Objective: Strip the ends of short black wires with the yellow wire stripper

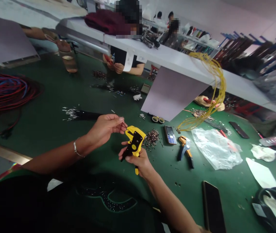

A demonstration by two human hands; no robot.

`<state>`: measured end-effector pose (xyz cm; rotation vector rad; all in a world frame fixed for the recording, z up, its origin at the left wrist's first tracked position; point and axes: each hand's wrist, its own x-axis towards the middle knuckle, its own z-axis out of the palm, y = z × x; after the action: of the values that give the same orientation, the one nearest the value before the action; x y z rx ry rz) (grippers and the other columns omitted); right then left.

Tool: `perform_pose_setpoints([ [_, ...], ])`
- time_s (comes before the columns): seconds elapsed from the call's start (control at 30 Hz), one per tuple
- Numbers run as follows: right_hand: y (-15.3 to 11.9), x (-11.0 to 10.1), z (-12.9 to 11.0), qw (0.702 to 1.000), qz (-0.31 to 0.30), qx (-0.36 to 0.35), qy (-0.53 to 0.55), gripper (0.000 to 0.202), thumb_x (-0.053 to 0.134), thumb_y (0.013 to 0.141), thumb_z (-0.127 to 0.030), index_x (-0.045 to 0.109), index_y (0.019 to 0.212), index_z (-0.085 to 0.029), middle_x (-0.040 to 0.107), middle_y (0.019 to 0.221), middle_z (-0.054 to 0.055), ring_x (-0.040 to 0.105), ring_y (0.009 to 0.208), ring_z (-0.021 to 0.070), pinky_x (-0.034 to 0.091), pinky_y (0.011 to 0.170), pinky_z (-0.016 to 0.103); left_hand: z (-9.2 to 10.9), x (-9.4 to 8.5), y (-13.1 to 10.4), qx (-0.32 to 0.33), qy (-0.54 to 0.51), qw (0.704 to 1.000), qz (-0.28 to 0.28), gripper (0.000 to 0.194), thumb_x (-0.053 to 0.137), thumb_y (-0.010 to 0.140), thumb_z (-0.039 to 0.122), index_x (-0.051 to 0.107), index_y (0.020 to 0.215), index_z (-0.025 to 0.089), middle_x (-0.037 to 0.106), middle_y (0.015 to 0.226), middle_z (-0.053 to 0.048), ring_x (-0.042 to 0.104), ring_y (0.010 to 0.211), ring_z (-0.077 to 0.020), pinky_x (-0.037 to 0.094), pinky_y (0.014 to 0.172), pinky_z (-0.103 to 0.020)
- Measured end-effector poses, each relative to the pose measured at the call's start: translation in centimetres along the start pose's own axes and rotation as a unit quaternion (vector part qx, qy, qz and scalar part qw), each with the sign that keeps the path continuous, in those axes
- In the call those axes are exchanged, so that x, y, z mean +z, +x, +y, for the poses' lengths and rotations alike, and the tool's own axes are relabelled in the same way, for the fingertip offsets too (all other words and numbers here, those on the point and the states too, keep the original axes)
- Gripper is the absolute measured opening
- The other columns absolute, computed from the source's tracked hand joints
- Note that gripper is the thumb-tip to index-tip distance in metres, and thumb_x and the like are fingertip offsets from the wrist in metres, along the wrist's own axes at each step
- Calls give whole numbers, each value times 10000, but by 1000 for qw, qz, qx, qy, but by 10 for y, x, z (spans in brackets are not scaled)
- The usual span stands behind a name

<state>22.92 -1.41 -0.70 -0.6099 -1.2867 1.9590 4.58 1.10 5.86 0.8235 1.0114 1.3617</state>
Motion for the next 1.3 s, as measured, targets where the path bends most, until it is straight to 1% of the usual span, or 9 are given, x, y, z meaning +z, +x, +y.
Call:
perform_pose_setpoints([
  [0.13, 3, 1, 0, 1000, -11, -5, 12, 462, 717, 695, -180, 604, 1142, -151, 705, 883, 81, 662, 773, 236, 500, 801, 456, 0, -1, 0, -9, -16, 1000, -3, 193, 702, 759, 276, 648, 693, 102, 690, 727, -98, 629, 595, -134, 513, 629, -302],
  [0.27, 4, 2, 1, 999, -19, -1, 27, 478, 726, 689, -209, 599, 1147, -155, 703, 881, 83, 655, 773, 244, 498, 809, 478, 2, -2, -2, -13, -16, 1000, -6, 196, 702, 760, 272, 653, 685, 98, 690, 732, -99, 624, 589, -130, 511, 627, -300],
  [0.47, 4, 4, 1, 999, -17, -1, 35, 476, 737, 679, -233, 605, 1128, -146, 699, 858, 87, 643, 747, 246, 492, 799, 485, 1, -3, -2, -3, -3, 1000, -6, 203, 699, 764, 287, 657, 692, 102, 691, 732, -96, 619, 579, -126, 504, 617, -299],
  [0.57, 3, 5, 0, 999, -8, -5, 33, 466, 731, 687, -241, 604, 1123, -141, 695, 834, 83, 637, 738, 242, 489, 794, 479, 0, -3, -2, 0, -1, 1000, -10, 206, 695, 767, 294, 656, 697, 104, 692, 743, -98, 621, 582, -127, 505, 616, -300],
  [1.03, -1, 9, 2, 999, -18, -15, 26, 395, 723, 714, -239, 615, 1081, -143, 669, 761, 52, 615, 688, 215, 490, 748, 438, 2, -2, -7, -8, 8, 1000, -8, 193, 692, 756, 283, 642, 683, 111, 689, 736, -99, 620, 591, -131, 509, 632, -313],
  [1.3, -2, 9, 7, 999, -11, -24, 34, 326, 724, 726, -230, 626, 1024, -141, 652, 710, 38, 602, 634, 199, 489, 677, 409, 2, -1, -9, -7, 4, 1000, -13, 188, 686, 762, 271, 642, 688, 104, 693, 736, -98, 630, 588, -137, 515, 634, -316],
])
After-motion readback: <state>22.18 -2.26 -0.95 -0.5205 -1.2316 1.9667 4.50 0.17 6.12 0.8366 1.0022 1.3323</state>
